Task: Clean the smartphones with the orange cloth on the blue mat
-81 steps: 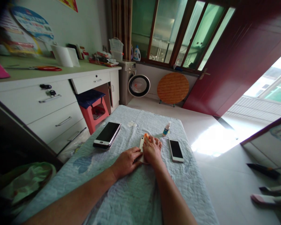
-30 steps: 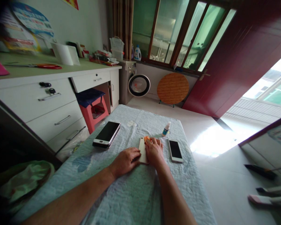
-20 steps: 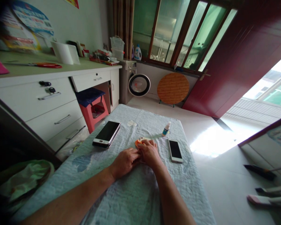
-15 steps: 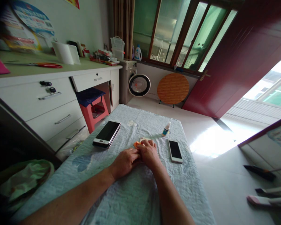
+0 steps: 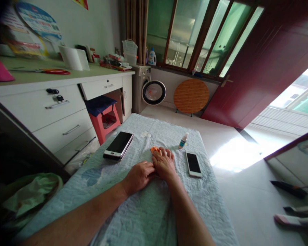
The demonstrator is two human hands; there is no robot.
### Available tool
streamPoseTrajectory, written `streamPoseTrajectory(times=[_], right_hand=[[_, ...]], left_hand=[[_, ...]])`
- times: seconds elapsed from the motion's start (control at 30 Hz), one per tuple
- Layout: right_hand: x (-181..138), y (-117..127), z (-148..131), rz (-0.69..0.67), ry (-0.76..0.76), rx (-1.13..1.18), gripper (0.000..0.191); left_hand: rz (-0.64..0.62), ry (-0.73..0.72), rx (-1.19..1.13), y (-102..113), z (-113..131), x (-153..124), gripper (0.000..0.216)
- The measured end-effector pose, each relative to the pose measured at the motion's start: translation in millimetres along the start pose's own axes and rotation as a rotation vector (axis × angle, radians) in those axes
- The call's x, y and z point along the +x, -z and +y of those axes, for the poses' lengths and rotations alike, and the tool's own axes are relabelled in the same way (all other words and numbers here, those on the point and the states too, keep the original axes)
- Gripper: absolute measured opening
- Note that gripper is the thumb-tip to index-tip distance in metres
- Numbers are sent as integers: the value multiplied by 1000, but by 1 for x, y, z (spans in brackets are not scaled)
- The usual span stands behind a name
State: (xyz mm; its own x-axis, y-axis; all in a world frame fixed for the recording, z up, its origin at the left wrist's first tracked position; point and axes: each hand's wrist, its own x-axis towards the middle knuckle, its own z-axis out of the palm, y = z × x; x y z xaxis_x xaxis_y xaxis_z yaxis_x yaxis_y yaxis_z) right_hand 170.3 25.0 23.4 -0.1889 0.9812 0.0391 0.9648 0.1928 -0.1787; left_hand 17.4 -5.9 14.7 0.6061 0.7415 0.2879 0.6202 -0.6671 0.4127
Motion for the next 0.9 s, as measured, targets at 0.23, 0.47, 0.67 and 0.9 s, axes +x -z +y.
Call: streamPoseTrajectory(times=[0.23, 0.47, 0.67, 0.9], right_hand=[[8, 5, -1, 10, 38, -57, 38], [21, 5, -2, 0, 34, -80, 33], [8, 7, -2, -15, 107, -29, 29], [-21, 11, 1, -38, 237, 77, 27]], left_hand=[[16, -2, -13, 0, 1, 0, 19], [48, -1, -61, -1, 2, 0, 31], [53, 24, -68, -2, 0, -1, 30], [47, 6, -81, -3, -2, -2, 21]])
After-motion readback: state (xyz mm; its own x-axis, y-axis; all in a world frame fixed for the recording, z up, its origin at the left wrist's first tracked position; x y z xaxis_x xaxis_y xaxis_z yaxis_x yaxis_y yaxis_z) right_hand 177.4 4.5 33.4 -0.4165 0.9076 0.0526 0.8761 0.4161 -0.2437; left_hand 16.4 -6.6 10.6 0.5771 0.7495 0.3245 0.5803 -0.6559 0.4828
